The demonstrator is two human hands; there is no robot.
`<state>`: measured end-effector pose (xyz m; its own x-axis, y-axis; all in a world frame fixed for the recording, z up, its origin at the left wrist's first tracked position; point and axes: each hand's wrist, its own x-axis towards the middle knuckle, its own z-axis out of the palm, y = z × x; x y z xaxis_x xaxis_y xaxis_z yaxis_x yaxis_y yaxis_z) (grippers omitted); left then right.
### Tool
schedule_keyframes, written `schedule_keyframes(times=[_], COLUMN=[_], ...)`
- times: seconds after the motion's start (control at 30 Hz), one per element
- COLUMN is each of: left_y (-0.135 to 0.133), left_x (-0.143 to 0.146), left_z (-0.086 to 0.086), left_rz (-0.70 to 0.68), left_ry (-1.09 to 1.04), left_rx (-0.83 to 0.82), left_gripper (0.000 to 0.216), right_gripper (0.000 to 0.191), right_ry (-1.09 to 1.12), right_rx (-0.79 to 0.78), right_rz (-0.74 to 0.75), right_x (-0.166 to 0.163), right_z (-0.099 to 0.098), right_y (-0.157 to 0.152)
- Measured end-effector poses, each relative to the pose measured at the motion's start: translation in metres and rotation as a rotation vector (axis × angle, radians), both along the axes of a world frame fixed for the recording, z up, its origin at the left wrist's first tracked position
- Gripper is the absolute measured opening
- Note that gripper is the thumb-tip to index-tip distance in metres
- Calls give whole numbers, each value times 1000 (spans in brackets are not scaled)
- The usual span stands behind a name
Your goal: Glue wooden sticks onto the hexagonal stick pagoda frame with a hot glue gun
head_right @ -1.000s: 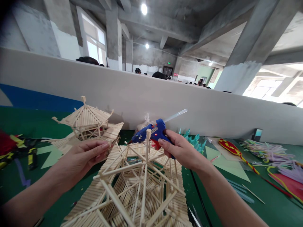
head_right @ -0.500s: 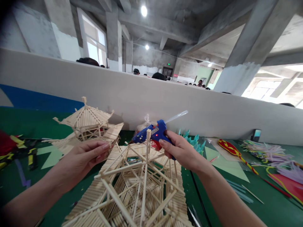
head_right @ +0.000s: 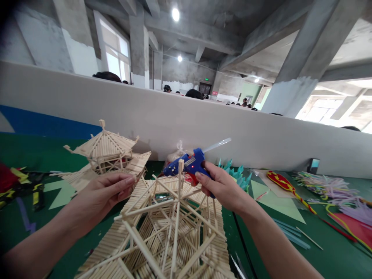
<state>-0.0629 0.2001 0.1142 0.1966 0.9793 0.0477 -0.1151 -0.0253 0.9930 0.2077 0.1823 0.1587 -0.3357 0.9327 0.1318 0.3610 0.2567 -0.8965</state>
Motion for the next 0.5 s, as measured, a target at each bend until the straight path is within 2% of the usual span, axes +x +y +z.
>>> schedule_keyframes(times=[0.5], left_y=[2], left_x=[-2], left_z=[-3], left_rz=[-9], left_ry=[-1], left_rx=[0], left_gripper=[24], right_gripper=[20], right_ry=[-79], right_rx=[11], right_rz=[1], right_x=[-1], right_z=[4], right_y=[1])
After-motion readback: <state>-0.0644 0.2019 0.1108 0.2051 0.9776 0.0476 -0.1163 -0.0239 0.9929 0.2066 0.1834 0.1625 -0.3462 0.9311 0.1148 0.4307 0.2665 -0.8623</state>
